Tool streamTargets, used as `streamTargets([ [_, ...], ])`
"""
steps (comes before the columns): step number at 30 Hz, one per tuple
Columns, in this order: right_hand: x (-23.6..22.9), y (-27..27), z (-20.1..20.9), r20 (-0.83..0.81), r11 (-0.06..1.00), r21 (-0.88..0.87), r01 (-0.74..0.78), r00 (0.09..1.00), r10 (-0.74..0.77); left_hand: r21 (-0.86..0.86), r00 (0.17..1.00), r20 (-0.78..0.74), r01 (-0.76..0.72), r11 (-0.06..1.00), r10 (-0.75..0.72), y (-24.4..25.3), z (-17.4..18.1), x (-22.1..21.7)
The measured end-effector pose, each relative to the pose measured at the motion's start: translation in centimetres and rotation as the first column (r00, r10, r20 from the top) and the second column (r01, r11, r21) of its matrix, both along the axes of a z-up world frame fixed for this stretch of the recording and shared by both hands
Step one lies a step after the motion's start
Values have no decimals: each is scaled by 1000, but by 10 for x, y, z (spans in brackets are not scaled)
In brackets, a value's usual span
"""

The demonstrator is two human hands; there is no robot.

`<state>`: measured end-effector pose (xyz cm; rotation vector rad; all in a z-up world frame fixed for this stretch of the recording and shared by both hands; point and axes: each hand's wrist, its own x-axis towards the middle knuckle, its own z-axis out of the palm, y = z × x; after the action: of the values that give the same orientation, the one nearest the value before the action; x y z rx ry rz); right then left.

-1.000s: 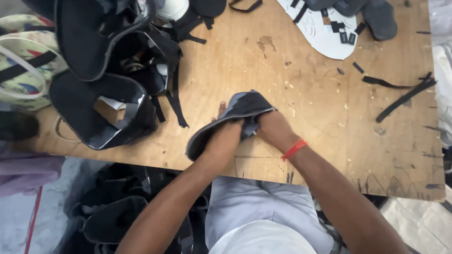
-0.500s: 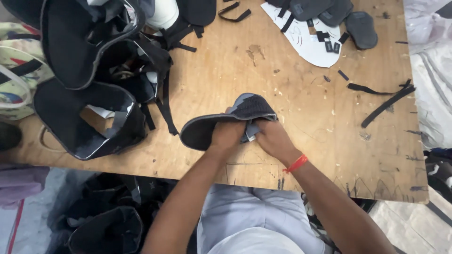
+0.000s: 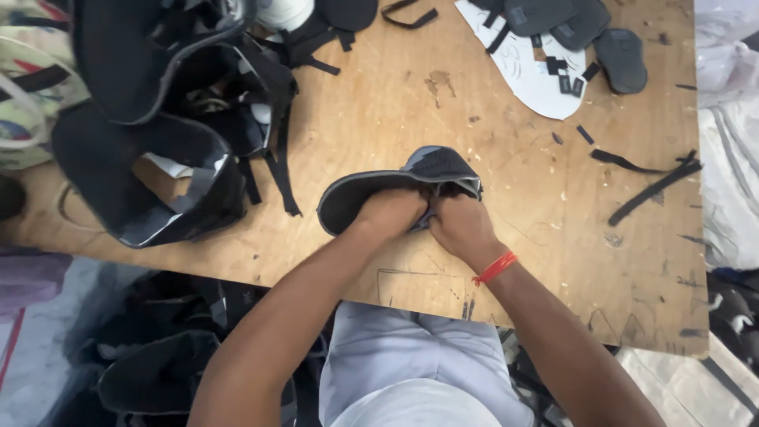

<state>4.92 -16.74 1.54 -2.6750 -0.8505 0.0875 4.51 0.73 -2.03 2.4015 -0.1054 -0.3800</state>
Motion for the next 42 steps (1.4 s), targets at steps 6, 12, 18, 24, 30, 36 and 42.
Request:
streamTargets([
  [6,1,3,14,-11,997,-42,60,998,-60,326,951,202,159,932,-233,1,14,0],
  [12,1,-4,4,-141,974,202,105,987,-77,274,966,255,-25,961,-48,-4,2,14],
  [18,-15,4,22,-82,995,-64,75,993,-80,348,933,33,326,879,-359,7,42,9],
  [24,-18,-6,5,295,977,-53,-208,931,215,273,935,95,304,913,-340,21,13,-19],
  [30,-26,-17,8,78,911,-301,-281,945,317,204,798,561,126,971,-222,13,-16,-58],
  [36,-29,-16,7,109,925,-214,-313,934,341,88,932,310,168,982,-187,23,10,-74],
  [42,-41,-8,3,35,915,-126,-384,920,391,358,821,519,44,933,-238,24,5,-74],
])
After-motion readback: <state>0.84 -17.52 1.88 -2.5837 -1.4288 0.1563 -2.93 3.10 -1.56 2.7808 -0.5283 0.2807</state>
